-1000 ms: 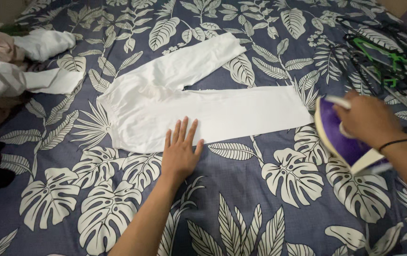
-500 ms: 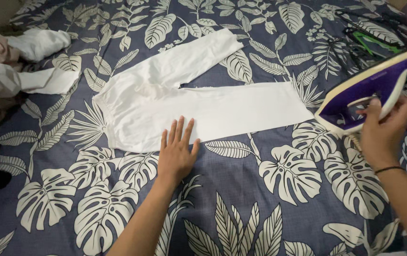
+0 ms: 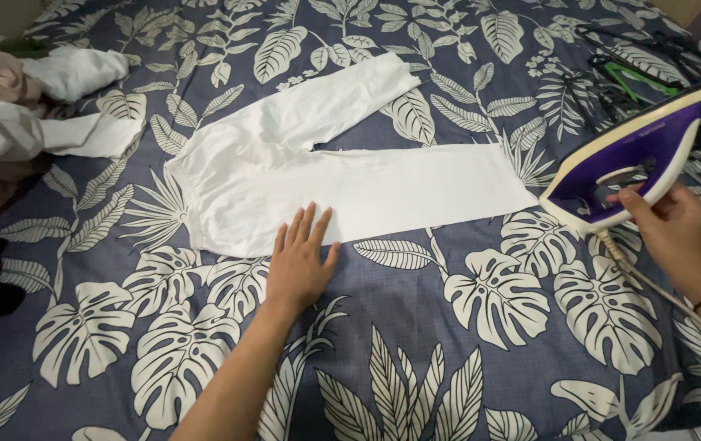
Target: The person irons a white pair of pants on a bed with a floral patterned sheet. They use a purple and white iron to smooth the fabric, repeatedly adjusting the garment's position and folding the legs to ensure even coverage.
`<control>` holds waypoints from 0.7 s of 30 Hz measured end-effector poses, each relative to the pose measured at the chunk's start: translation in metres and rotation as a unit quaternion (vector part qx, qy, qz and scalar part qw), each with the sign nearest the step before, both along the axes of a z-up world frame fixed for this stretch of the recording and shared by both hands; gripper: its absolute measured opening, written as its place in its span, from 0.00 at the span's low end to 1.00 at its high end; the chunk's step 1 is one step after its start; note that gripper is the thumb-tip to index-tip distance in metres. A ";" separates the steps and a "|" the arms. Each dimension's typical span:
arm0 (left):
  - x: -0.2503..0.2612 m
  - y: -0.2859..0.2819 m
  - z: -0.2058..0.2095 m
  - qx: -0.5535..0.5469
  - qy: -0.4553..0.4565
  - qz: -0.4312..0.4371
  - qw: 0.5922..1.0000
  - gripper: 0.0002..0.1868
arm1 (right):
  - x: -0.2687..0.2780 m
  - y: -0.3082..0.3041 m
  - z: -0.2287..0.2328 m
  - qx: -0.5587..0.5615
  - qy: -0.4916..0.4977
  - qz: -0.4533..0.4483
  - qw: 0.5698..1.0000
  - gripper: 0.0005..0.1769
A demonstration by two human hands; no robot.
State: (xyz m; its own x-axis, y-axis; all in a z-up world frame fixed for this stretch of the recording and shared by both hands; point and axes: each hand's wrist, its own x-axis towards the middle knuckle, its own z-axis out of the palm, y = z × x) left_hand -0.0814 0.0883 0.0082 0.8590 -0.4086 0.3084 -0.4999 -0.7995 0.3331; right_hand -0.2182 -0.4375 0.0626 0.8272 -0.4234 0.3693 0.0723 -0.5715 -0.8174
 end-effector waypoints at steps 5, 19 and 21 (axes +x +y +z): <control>0.001 0.033 0.006 0.018 -0.001 -0.002 1.000 0.38 | -0.003 0.010 0.000 -0.035 -0.035 -0.028 0.998 0.16; 0.015 0.130 0.023 0.022 -0.092 0.036 0.995 0.31 | 0.030 0.152 0.031 -0.513 0.209 0.104 0.826 0.39; 0.017 0.129 0.022 0.021 -0.104 0.040 0.994 0.32 | 0.055 0.154 0.020 -0.539 0.220 0.101 0.807 0.42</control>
